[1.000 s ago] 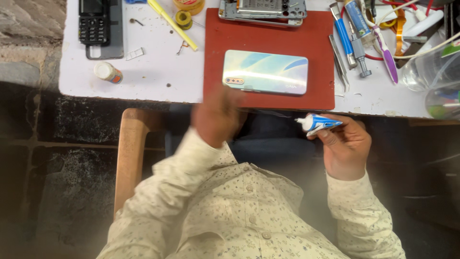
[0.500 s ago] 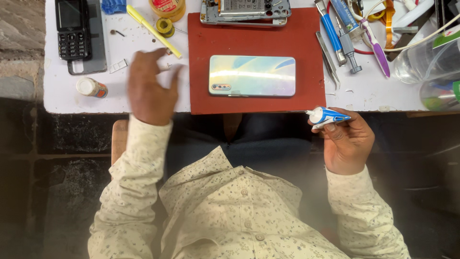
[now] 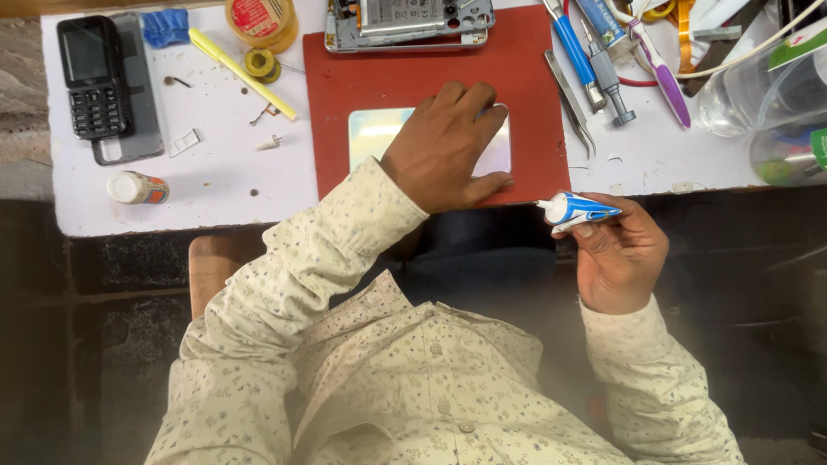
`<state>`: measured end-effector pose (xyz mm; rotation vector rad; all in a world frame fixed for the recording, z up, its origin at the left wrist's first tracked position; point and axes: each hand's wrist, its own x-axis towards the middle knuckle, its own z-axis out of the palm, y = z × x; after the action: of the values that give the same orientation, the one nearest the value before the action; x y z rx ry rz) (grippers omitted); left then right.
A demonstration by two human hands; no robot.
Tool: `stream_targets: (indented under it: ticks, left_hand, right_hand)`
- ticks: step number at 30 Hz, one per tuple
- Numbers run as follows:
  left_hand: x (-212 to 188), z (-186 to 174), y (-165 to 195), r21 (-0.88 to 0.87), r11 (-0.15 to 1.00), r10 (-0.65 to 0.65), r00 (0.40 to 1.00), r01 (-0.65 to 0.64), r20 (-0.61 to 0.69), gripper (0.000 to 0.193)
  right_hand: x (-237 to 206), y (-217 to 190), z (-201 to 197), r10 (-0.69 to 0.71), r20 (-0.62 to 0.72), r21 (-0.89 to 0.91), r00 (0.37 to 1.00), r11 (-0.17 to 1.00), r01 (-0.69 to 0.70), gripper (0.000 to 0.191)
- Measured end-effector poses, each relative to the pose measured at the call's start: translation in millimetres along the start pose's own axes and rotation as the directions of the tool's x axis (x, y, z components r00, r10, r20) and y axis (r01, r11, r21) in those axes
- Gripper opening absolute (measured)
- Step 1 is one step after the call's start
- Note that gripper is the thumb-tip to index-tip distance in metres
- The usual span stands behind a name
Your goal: The person works on a smartphone at a repair bench, prying along the edge of the device, holding and turning the phone, then squeezing adhesive from a tube onto the detached back cover and pressing the cover onto the phone body, pressing around its edges.
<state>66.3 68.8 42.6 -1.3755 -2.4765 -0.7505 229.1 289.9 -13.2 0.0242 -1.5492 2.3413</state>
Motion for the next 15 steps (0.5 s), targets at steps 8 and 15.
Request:
stream_targets:
  ticks: [8, 15]
  left_hand:
    - [-9, 7, 3, 0.076, 0.997, 0.002, 0.999, -0.005, 0.043, 0.038]
    - [19, -6, -8, -0.056, 0.98, -0.178, 0.967, 0.191, 0.184, 0.066]
  right_hand:
    - [-1, 1, -1, -0.009, 0.002, -0.03, 1.0, 1.0, 0.009, 0.027]
    - [-3, 0, 0, -0.005, 0.03, -0.019, 1.0, 1.0, 0.006, 0.028]
